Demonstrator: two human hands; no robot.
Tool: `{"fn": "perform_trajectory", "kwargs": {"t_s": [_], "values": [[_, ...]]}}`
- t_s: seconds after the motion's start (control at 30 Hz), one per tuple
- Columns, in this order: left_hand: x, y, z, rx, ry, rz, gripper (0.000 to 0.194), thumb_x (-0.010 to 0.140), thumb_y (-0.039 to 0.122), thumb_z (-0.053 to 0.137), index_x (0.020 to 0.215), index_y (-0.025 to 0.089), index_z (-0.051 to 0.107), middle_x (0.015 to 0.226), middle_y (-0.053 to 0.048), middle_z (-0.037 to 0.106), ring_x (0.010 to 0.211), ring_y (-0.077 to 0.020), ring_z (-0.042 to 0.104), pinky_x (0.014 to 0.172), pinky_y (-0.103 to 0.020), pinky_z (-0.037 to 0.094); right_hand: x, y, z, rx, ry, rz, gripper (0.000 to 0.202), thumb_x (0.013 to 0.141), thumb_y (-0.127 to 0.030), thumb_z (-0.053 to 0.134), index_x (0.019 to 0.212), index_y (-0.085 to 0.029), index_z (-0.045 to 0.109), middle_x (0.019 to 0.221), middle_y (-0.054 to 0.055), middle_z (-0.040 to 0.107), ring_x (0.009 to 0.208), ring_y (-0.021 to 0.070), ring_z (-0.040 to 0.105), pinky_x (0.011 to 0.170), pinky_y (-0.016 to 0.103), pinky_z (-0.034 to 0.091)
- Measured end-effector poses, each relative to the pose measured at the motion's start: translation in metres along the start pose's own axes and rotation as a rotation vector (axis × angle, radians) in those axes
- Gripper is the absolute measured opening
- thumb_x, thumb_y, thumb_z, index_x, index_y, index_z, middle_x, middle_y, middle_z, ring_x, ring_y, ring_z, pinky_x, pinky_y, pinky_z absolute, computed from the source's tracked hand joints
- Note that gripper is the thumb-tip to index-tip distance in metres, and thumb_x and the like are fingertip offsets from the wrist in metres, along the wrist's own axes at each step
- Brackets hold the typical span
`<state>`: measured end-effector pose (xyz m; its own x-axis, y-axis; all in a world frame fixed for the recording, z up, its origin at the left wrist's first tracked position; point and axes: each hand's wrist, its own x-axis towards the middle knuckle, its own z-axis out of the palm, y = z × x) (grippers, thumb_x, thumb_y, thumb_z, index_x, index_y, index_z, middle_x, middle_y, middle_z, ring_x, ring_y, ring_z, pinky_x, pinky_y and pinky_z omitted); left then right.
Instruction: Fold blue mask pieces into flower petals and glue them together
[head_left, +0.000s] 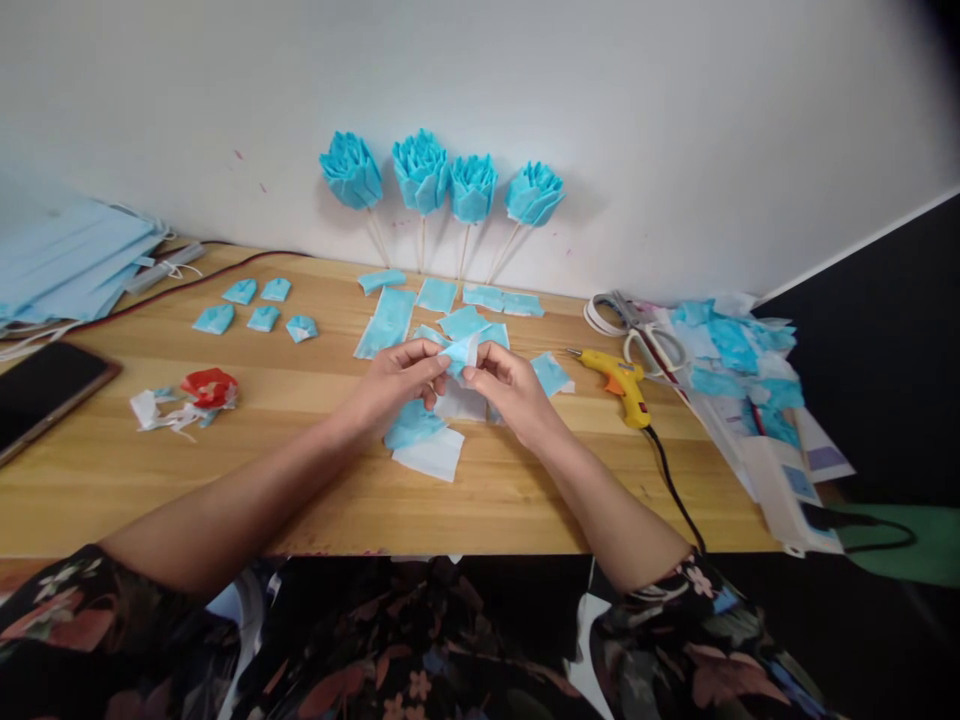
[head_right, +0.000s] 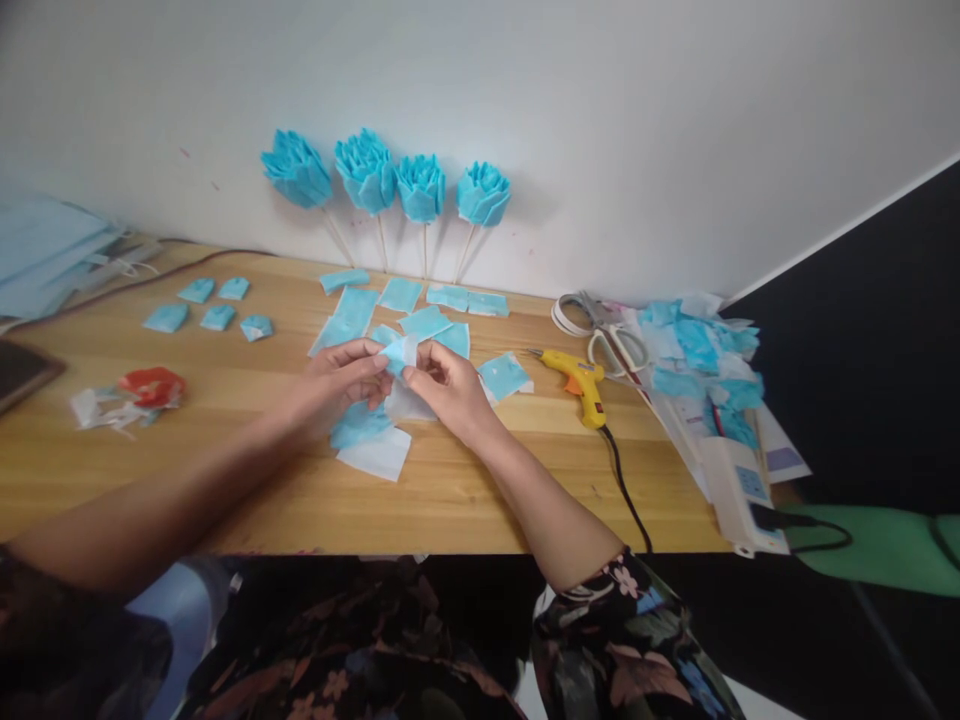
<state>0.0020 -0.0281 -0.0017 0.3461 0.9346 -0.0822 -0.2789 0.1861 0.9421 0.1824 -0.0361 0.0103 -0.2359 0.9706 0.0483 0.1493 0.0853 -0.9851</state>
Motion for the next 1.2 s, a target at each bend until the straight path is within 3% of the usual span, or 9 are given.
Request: {"fn": "perform_trajectory", "kwargs": {"t_s": [0.3,0.7,1.2], "values": [[-0.001,0.0014,-0.0007,0.188,0.049,0.063,0.026,0.082,0.04,0.073,0.075,0.016,0.065,0.061,0.0,0.062,0.05,-0.0088,0.051,0.051,-0.023,0.042,-0.0006,-0.0015,-0.0003,-0.007,-0.007,-0.001,0.024,0.081,-0.037,0.064,0.072,-0.022,0.048,0.07,-0.004,0.044,0.069,0.0132,0.041,0.067,0.029,0.034],[-0.0028,0.0071,0.0053,0.225,0.117,0.089,0.028,0.081,0.038,0.071,0.066,0.016,0.061,0.058,0.0,0.06,0.049,-0.0079,0.048,0.049,-0.022,0.039,-0.0022,-0.0036,0.0001,0.052,-0.031,0.007,0.02,0.085,-0.04,0.065,0.082,-0.021,0.058,0.076,-0.002,0.053,0.075,0.0144,0.049,0.071,0.029,0.038],[-0.0035,0.0043,0.0036,0.262,0.065,0.097,0.026,0.079,0.036,0.074,0.064,0.017,0.062,0.057,0.001,0.059,0.049,-0.0081,0.048,0.05,-0.023,0.039,-0.0003,-0.0024,0.0014,-0.004,0.025,0.024,0.025,0.078,-0.037,0.065,0.069,-0.023,0.046,0.067,-0.005,0.043,0.065,0.0128,0.041,0.064,0.029,0.035]]}}
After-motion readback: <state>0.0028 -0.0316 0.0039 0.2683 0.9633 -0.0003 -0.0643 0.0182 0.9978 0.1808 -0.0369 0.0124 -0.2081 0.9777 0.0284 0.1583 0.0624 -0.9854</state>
